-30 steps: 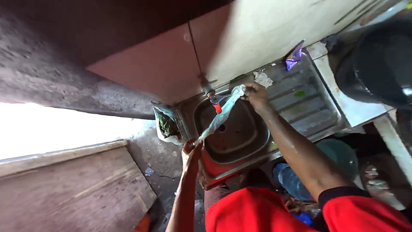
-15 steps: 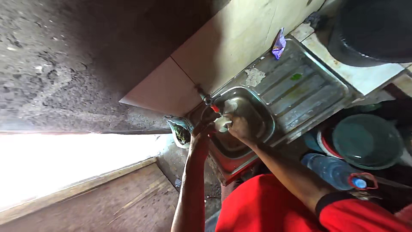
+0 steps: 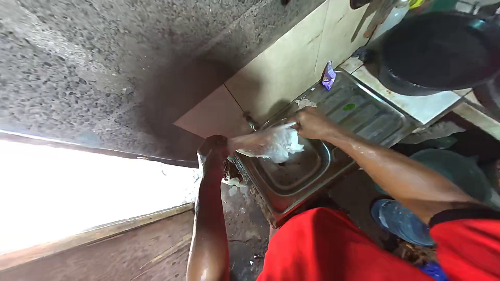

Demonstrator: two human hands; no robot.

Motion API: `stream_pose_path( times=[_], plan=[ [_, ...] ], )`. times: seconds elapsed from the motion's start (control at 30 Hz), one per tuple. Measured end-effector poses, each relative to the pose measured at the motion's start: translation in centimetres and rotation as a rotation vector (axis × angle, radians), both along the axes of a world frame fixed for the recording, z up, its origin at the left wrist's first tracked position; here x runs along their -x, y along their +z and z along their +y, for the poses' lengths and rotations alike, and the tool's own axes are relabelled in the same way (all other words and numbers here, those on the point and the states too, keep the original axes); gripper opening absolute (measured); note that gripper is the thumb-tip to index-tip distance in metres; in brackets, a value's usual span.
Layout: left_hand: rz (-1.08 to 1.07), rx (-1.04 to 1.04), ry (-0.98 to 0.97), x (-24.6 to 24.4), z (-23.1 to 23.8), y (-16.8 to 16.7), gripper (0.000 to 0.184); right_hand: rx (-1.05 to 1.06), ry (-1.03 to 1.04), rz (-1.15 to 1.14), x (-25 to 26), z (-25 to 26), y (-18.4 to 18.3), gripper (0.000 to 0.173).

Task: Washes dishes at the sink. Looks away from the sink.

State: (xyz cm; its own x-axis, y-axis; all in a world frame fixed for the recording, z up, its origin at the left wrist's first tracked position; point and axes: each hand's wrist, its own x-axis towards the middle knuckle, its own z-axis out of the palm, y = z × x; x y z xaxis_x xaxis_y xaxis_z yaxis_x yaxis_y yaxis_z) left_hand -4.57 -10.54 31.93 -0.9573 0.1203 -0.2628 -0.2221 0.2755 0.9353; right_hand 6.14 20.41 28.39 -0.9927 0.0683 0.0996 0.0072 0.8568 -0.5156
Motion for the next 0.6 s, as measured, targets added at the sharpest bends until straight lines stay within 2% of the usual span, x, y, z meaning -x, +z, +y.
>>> stream_pose_path(
  times=[0.1,0.13,0.23,0.3,0.4,0.43,0.53,0.57,0.6],
  plan=[
    [0.014,0.052,-0.099,0.1,-0.9,0.4,0.015,0.006,-0.079,0.057,0.1,0.9,1.1,0.013],
    [0.011,0.036,-0.101,0.1,-1.1,0.3,0.014,-0.016,-0.067,0.043,0.2,1.1,1.1,0.009],
    [0.048,0.051,-0.108,0.4,-1.7,0.8,0.014,-0.006,-0.084,-0.016,0.0,1.2,1.1,0.010],
    [0.107,0.012,-0.149,-0.2,-1.9,1.1,0.014,0.057,-0.118,0.038,0.0,1.8,1.2,0.012],
    [0.216,-0.058,-0.253,-1.3,-1.2,1.5,0.017,0.045,-0.062,0.017,0.1,1.5,0.7,0.009],
    [0.234,-0.071,-0.296,-1.6,-0.6,1.6,0.021,0.103,-0.050,0.015,-0.1,1.0,1.1,0.016],
    [0.231,-0.095,-0.421,-2.8,2.0,1.6,0.031,0.451,0.175,-0.065,-0.7,-2.0,3.9,0.067],
    [0.266,-0.077,-0.470,-3.1,2.9,1.4,0.031,0.510,0.240,-0.080,-0.8,-3.4,4.6,0.080],
    [0.333,-0.048,-0.524,-3.3,3.6,1.2,0.031,0.500,0.258,-0.062,-0.7,-4.7,4.9,0.082]
  ],
)
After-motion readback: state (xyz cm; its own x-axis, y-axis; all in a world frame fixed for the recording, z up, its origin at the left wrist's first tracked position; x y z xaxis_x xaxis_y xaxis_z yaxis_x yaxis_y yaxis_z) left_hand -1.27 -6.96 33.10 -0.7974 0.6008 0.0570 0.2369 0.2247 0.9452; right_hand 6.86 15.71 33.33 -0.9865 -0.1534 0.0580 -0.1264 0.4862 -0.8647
